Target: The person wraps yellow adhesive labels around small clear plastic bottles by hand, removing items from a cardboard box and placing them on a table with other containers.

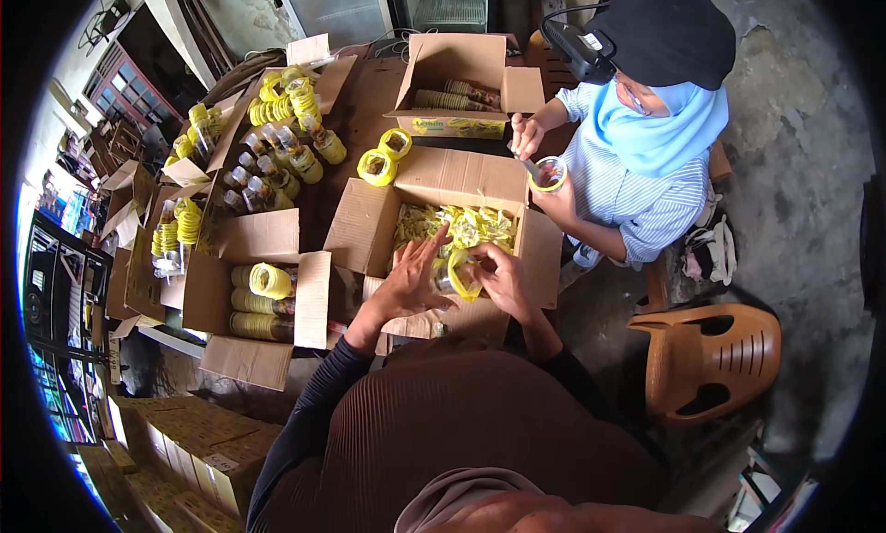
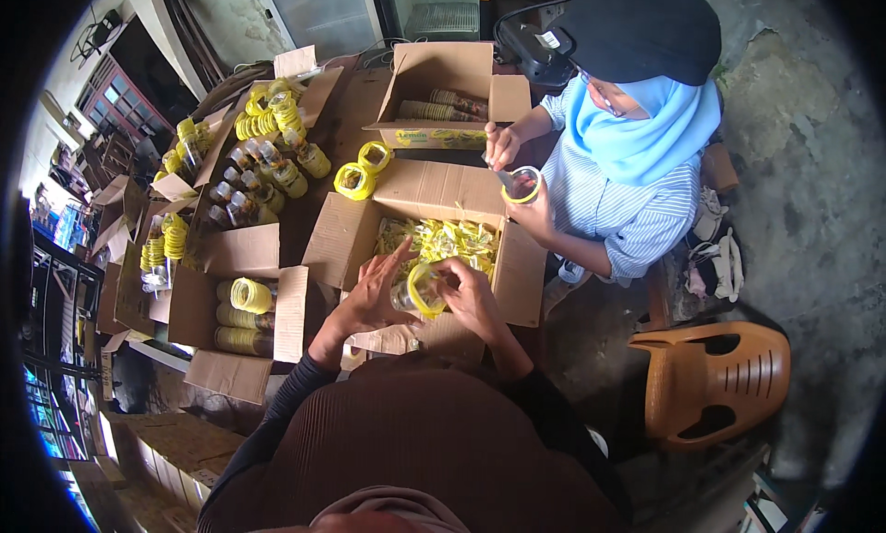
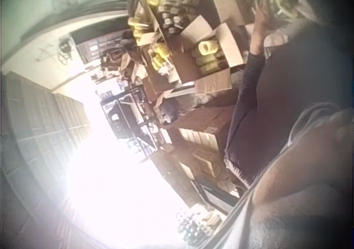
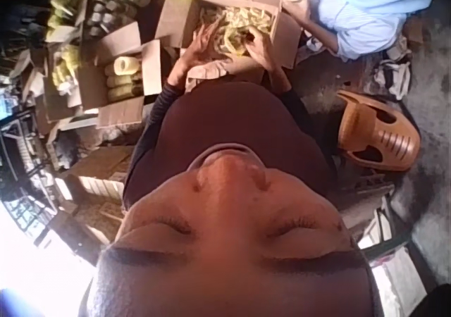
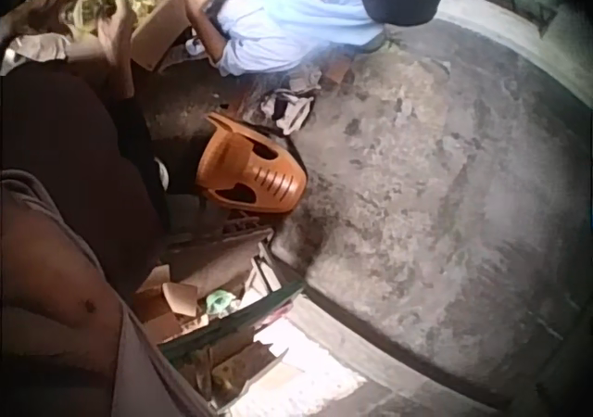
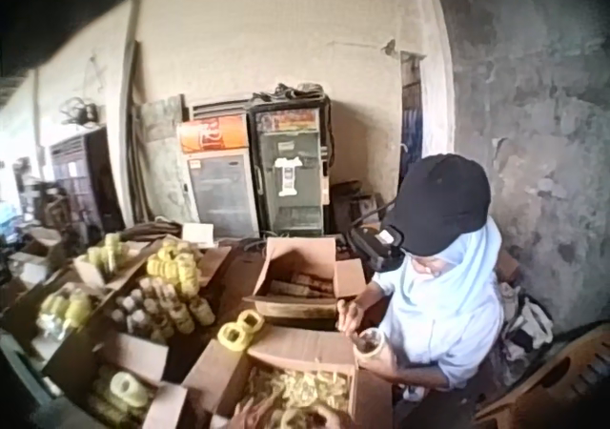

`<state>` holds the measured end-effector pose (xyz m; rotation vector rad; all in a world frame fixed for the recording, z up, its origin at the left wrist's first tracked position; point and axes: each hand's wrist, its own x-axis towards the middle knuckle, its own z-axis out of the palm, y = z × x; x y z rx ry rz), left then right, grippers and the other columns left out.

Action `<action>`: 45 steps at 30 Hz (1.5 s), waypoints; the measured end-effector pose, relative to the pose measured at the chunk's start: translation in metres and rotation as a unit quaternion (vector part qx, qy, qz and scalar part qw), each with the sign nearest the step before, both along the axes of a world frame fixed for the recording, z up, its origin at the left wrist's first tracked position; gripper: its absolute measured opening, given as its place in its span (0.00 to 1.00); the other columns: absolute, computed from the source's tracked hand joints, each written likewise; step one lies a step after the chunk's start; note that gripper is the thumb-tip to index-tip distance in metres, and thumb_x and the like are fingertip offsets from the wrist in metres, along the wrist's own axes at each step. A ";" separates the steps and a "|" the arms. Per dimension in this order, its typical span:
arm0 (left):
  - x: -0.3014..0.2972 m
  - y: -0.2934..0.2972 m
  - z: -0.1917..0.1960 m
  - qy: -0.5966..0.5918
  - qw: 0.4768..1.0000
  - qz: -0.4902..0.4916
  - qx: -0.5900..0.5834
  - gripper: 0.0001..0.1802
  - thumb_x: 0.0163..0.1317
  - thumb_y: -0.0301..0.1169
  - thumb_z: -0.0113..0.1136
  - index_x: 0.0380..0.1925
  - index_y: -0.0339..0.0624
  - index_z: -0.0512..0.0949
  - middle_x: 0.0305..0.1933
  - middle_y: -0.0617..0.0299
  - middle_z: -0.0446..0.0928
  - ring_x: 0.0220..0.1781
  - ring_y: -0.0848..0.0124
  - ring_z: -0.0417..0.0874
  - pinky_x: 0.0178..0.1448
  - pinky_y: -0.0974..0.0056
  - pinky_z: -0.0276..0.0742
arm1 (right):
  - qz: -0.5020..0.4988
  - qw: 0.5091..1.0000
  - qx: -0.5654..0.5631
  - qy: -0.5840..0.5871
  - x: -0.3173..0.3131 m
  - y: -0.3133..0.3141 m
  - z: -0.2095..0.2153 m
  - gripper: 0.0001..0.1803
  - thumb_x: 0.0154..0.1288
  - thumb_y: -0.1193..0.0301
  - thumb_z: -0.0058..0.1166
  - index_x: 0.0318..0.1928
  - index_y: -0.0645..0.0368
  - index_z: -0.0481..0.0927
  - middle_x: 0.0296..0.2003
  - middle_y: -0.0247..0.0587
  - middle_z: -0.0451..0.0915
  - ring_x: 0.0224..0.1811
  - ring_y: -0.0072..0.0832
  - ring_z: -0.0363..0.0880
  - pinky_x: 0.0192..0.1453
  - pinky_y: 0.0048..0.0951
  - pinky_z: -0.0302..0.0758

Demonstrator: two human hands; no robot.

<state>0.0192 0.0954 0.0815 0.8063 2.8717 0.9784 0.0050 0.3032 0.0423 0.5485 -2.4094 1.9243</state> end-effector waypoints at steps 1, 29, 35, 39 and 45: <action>-0.001 -0.003 -0.007 0.002 1.000 -0.012 -0.004 0.71 0.33 0.45 0.80 0.74 0.46 0.43 0.66 0.53 0.67 0.62 0.53 0.67 0.67 0.47 0.56 | 0.020 1.000 0.008 -0.016 0.002 0.000 0.003 0.10 0.63 0.78 0.59 0.45 0.63 0.77 0.30 0.37 0.80 0.31 0.18 0.76 0.34 0.22 0.73; -0.014 -0.011 -0.071 -0.183 0.964 -0.122 0.148 0.35 0.46 0.44 0.76 0.45 0.31 0.69 0.22 0.56 0.76 0.24 0.69 0.78 0.28 0.62 0.75 | 0.106 0.926 0.281 0.230 -0.008 -0.015 0.020 0.06 0.61 0.73 0.52 0.35 0.62 0.72 0.31 0.49 0.76 0.35 0.47 0.77 0.39 0.43 0.73; 0.003 -0.015 -0.025 -0.247 0.939 -0.081 0.223 0.35 0.45 0.48 0.75 0.42 0.31 0.72 0.33 0.53 0.81 0.34 0.75 0.79 0.38 0.65 0.75 | 0.095 0.934 0.242 0.244 -0.016 -0.020 0.014 0.07 0.64 0.70 0.51 0.32 0.60 0.70 0.28 0.48 0.74 0.34 0.48 0.75 0.38 0.43 0.71; 0.001 -0.022 -0.050 -0.265 0.908 -0.095 0.310 0.36 0.46 0.44 0.75 0.48 0.32 0.71 0.31 0.50 0.82 0.31 0.65 0.82 0.38 0.63 0.78 | 0.097 0.958 0.196 0.183 -0.022 -0.025 0.010 0.08 0.65 0.70 0.50 0.32 0.60 0.69 0.28 0.49 0.72 0.34 0.48 0.74 0.37 0.43 0.70; 0.029 -0.037 -0.033 0.032 0.988 0.025 0.146 0.35 0.44 0.40 0.76 0.50 0.36 0.71 0.36 0.46 0.80 0.33 0.48 0.83 0.37 0.55 0.81 | -0.154 0.970 0.164 0.090 -0.082 0.036 -0.031 0.11 0.69 0.66 0.47 0.39 0.63 0.74 0.30 0.55 0.76 0.31 0.51 0.76 0.34 0.43 0.71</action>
